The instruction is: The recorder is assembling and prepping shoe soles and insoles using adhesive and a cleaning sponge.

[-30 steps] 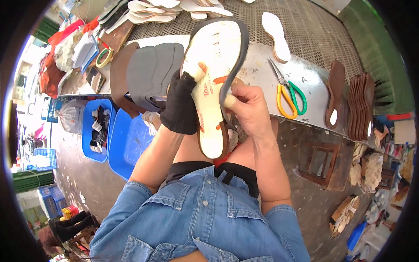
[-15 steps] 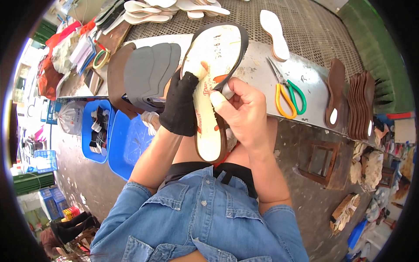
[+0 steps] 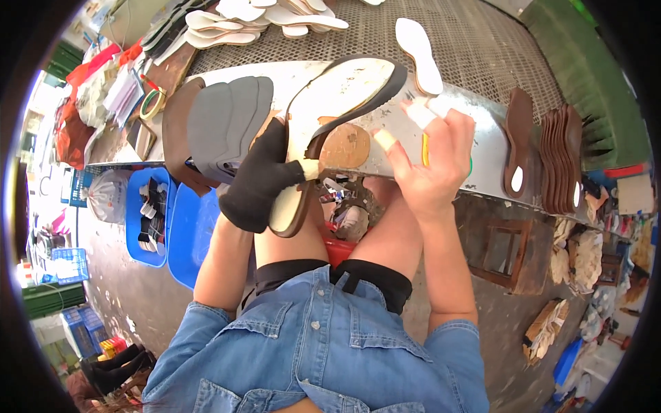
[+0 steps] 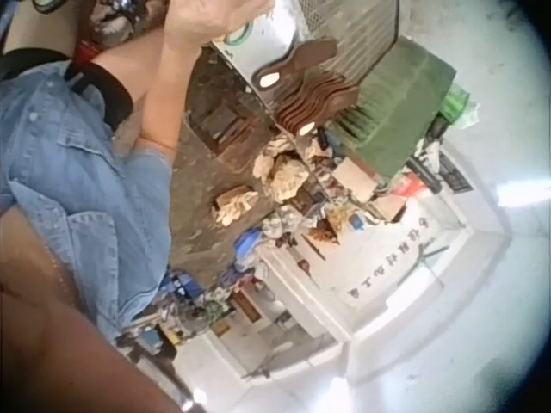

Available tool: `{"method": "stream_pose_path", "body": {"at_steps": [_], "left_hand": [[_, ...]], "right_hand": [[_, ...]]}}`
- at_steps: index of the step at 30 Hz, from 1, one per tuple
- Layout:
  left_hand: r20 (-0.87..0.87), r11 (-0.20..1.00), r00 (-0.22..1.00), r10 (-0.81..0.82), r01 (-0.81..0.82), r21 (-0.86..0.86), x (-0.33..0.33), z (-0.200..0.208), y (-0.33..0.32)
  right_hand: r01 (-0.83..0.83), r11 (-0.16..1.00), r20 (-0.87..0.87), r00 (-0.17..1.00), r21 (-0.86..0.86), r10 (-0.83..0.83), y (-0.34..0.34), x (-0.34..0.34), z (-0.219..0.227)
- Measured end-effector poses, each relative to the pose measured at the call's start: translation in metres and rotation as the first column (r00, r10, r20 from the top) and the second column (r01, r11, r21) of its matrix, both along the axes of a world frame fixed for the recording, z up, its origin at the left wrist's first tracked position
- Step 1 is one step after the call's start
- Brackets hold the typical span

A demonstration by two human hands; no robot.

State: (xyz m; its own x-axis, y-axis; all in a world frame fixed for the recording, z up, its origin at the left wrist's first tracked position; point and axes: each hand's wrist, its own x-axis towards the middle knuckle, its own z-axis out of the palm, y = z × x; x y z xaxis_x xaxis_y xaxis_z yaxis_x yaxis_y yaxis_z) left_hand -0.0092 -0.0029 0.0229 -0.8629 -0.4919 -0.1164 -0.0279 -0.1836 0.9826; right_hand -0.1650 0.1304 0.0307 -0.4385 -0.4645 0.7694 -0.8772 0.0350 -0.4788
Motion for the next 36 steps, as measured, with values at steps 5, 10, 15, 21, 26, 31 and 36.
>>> {"method": "stream_pose_path", "body": {"at_steps": [5, 10, 15, 21, 26, 31, 36], "left_hand": [[0.000, 0.958, 0.985, -0.172, 0.167, 0.231, 0.007, 0.011, 0.002], [0.037, 0.940, 0.971, -0.238, 0.220, 0.261, 0.012, 0.019, 0.000], [0.016, 0.878, 0.970, -0.242, 0.211, 0.429, 0.013, 0.025, 0.000], [0.037, 0.927, 0.952, -0.305, 0.287, 0.242, 0.011, 0.016, -0.004], [0.082, 0.956, 0.960, -0.268, 0.276, -0.103, 0.007, 0.002, -0.011], [0.231, 0.883, 0.968, -0.092, 0.187, -0.431, 0.009, 0.017, -0.004], [0.287, 0.783, 0.956, -0.063, 0.225, -0.579, 0.012, 0.014, -0.004]], "right_hand": [[-0.145, 0.989, -0.427, 0.896, -0.029, 0.119, 0.000, -0.017, 0.014], [-0.269, 0.959, -0.371, 0.884, 0.091, 0.284, 0.001, -0.015, 0.032], [-0.222, 0.967, -0.410, 0.876, 0.126, 0.255, 0.010, -0.012, 0.024], [-0.312, 0.939, -0.318, 0.884, 0.144, 0.342, 0.007, -0.016, 0.032], [-0.364, 0.884, -0.261, 0.859, 0.292, 0.440, 0.007, -0.017, 0.030], [-0.397, 0.878, -0.215, 0.864, 0.269, 0.456, 0.009, -0.013, 0.024], [-0.414, 0.868, -0.022, 0.899, 0.275, 0.437, 0.011, -0.001, 0.029]]}}
